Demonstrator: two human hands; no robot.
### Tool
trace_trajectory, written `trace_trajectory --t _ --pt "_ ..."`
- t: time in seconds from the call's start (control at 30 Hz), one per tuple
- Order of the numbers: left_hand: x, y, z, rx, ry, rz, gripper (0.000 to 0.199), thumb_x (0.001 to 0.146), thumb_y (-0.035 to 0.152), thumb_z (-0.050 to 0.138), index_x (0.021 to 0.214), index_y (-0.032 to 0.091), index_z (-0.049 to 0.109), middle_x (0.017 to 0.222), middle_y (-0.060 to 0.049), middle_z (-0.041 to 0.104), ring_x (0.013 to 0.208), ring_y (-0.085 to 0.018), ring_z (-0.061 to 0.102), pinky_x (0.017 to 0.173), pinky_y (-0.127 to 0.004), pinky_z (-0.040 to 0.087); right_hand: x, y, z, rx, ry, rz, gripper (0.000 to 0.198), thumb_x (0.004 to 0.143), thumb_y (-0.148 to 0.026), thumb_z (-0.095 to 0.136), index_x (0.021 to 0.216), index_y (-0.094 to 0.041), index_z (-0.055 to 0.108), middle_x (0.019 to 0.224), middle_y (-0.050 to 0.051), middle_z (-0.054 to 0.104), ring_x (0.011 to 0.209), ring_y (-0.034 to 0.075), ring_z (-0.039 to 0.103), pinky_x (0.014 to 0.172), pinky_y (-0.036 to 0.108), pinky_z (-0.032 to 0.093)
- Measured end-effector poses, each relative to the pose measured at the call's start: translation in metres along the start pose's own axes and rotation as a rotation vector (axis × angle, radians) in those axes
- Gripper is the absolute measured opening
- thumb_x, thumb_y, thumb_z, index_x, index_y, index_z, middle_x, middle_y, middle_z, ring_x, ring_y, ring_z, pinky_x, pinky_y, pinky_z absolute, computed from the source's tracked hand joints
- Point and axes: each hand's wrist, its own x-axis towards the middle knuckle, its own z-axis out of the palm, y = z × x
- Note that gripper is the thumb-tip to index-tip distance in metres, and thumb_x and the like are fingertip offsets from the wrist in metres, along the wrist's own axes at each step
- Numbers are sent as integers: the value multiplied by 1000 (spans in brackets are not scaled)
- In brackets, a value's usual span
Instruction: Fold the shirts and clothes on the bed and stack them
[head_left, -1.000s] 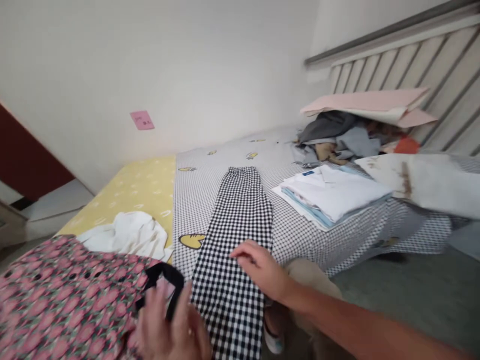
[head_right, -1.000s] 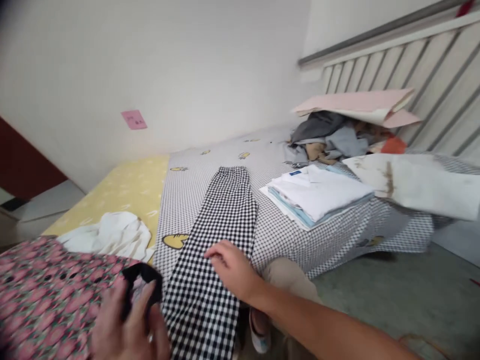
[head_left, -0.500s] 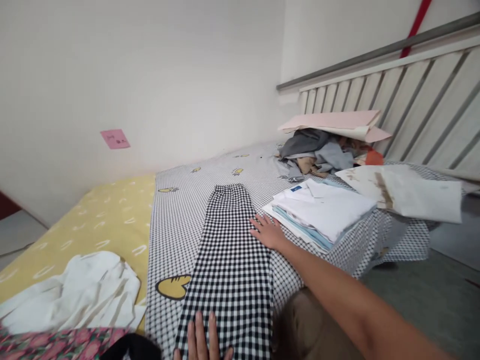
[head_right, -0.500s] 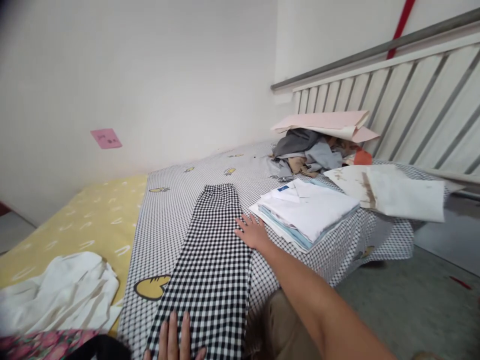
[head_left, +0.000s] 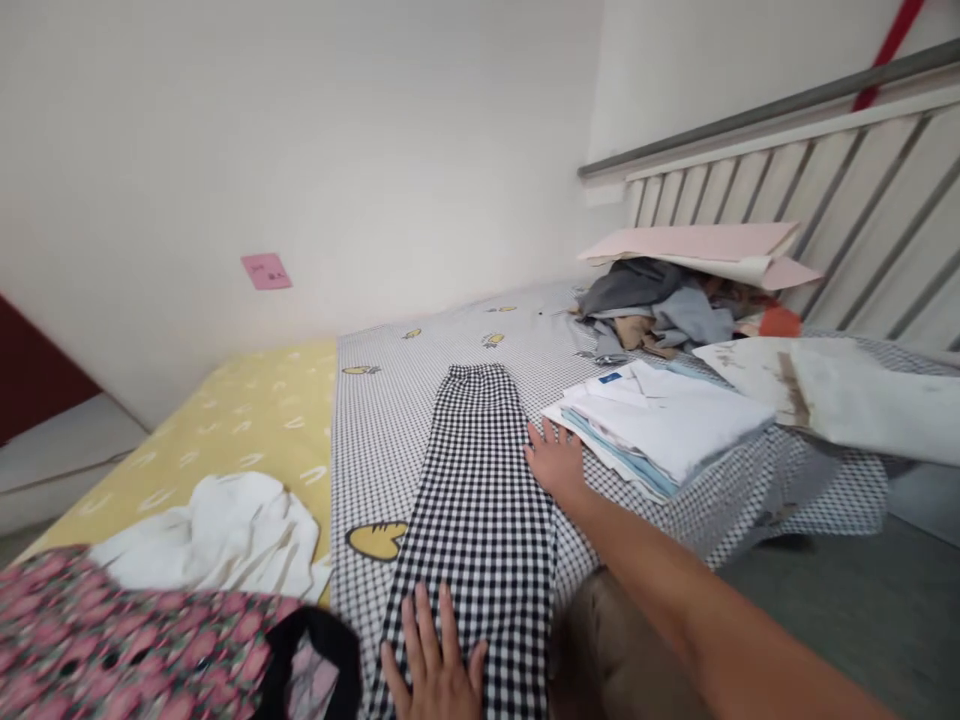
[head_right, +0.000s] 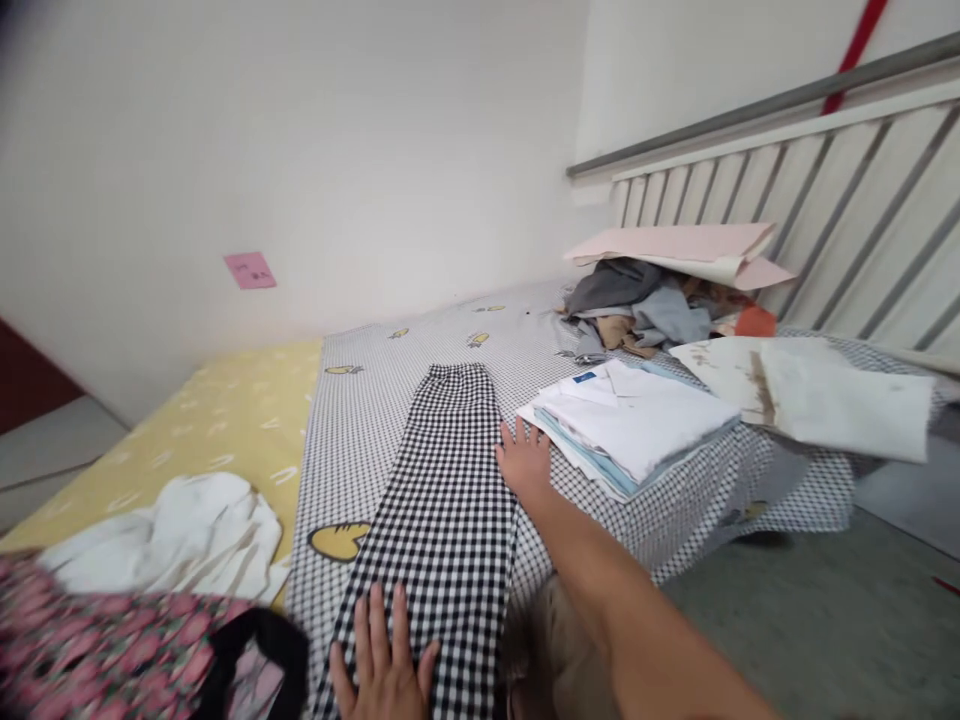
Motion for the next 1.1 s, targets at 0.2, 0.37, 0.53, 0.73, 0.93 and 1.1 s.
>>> trace_trajectory --t 0.2,0.37,0.53,0.73,0.93,1.1 --pt "9 11 -35 165 -71 106 57 99 31 48 155 18 42 165 -16 34 154 -34 30 124 -64 22 -61 10 1 -47 132 -111 58 104 -36 28 161 -30 35 169 5 30 152 34 30 122 59 19" --pt "-14 7 -78 -5 -263 91 55 97 22 47 151 31 49 164 -6 39 152 -31 35 123 -64 25 -111 32 8 -42 112 -156 55 105 -39 26 157 -32 43 163 4 43 152 32 32 121 60 23" --pt "-93 -30 -110 -294 -298 -318 45 96 28 49 137 34 64 159 -6 49 149 -34 39 125 -67 11 -152 36 2 -17 151 -208 52 102 -33 31 149 -31 54 164 7 41 149 37 36 114 67 32" --pt "-176 -82 -125 -812 -55 -1252 57 88 45 60 140 21 54 158 -20 45 149 -35 39 125 -52 26 -178 -17 -14 121 231 -565 51 103 -34 33 151 -33 52 165 6 38 153 36 28 119 69 22" --pt "-178 -66 -134 -1451 -88 -1697 66 97 67 30 147 26 45 152 -17 55 139 -29 54 114 -48 44 -234 -87 14 225 -119 -920 52 102 -39 42 154 -44 44 168 -5 33 157 36 14 123 70 12" --pt "-152 -50 -140 -1389 -52 -1530 69 91 76 38 124 22 67 146 -16 61 142 -31 50 114 -47 43 -291 -99 7 453 -438 -1196 55 103 -29 42 157 -38 40 167 0 36 156 28 23 125 61 19"
